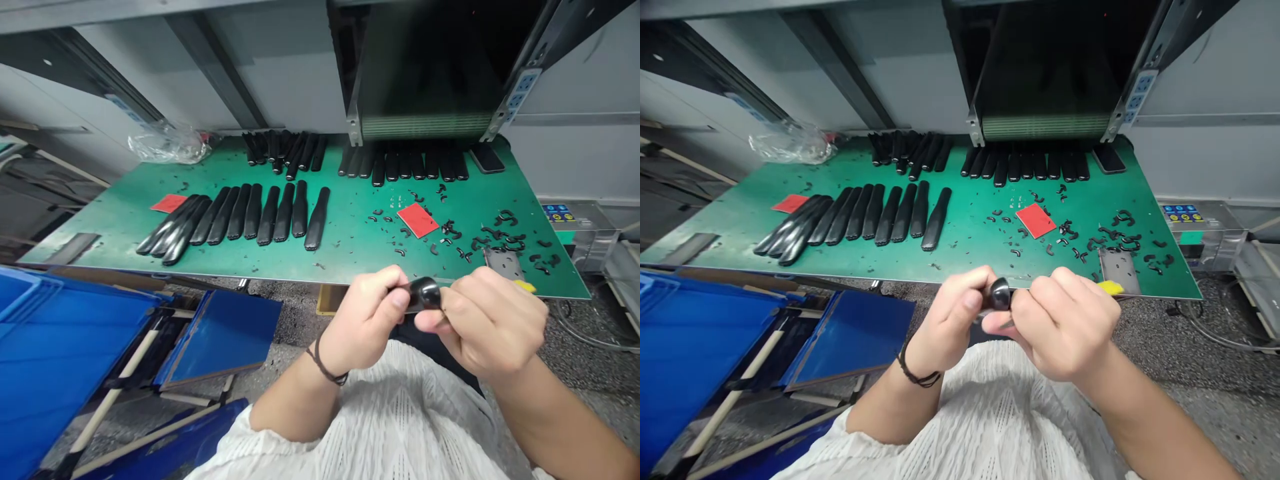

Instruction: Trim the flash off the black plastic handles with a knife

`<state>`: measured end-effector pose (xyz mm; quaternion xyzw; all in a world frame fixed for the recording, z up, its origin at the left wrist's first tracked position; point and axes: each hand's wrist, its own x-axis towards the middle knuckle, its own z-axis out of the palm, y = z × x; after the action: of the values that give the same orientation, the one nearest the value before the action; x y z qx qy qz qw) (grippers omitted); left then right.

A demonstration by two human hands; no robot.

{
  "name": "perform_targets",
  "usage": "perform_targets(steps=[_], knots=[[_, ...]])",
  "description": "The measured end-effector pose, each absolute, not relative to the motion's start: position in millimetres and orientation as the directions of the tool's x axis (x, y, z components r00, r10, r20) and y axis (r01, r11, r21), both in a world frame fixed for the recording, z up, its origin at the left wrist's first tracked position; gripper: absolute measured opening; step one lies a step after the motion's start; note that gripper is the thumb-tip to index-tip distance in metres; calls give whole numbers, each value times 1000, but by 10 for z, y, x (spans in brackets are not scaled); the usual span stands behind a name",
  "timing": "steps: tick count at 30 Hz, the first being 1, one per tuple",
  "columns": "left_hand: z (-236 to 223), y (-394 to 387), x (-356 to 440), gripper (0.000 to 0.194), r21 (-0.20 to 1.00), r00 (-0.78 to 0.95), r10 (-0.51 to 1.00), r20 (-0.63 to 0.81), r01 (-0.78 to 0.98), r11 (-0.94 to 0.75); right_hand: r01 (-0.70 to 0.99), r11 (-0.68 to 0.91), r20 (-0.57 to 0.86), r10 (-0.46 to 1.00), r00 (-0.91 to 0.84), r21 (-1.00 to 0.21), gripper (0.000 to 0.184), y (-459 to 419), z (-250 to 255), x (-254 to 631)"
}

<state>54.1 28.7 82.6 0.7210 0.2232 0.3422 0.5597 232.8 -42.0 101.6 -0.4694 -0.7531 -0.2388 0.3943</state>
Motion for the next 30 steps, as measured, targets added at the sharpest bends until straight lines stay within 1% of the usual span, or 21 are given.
perform_targets(steps=[2, 3, 4, 5, 6, 8, 10, 12, 14, 17, 20, 25, 30], knots=[[789, 272, 535, 43, 980, 786, 585, 198, -169, -105, 767, 560, 765, 627, -145, -313, 21, -403, 1043, 2380], [759, 265, 538, 41, 976, 816, 544, 194, -217, -22, 677, 579, 718, 688, -107, -454, 17, -397, 1053, 2415], [725, 259, 544, 41, 965, 828, 525, 194, -257, 49, 606, 573, 672, 735, -84, -551, 13, -392, 1059, 2456], [692, 252, 550, 41, 952, 827, 528, 195, -288, 100, 576, 557, 642, 764, -73, -598, 11, -390, 1065, 2500], [663, 245, 556, 43, 942, 817, 543, 193, -309, 131, 593, 539, 627, 776, -72, -599, 15, -389, 1072, 2543], [625, 235, 563, 44, 937, 790, 584, 189, -322, 134, 689, 502, 604, 789, -115, -524, 30, -391, 1097, 2615], [617, 232, 565, 44, 946, 775, 600, 199, -311, 88, 770, 473, 576, 799, -170, -428, 46, -388, 1139, 2655], [628, 237, 564, 42, 955, 766, 604, 221, -295, 24, 828, 432, 530, 824, -200, -359, 55, -377, 1191, 2659], [646, 242, 566, 41, 960, 756, 608, 244, -277, -41, 861, 403, 490, 844, -220, -309, 60, -360, 1244, 2641], [671, 237, 572, 42, 963, 743, 619, 256, -251, -96, 887, 385, 441, 862, -248, -255, 60, -342, 1310, 2609], [683, 221, 582, 43, 964, 731, 633, 253, -245, -102, 903, 377, 429, 864, -264, -204, 56, -342, 1352, 2599], [664, 192, 608, 39, 967, 712, 666, 221, -249, -55, 929, 355, 507, 823, -257, -105, 56, -356, 1318, 2603], [646, 151, 655, 40, 964, 683, 709, 173, -266, 21, 963, 270, 644, 735, -213, 9, 59, -360, 1186, 2547]])
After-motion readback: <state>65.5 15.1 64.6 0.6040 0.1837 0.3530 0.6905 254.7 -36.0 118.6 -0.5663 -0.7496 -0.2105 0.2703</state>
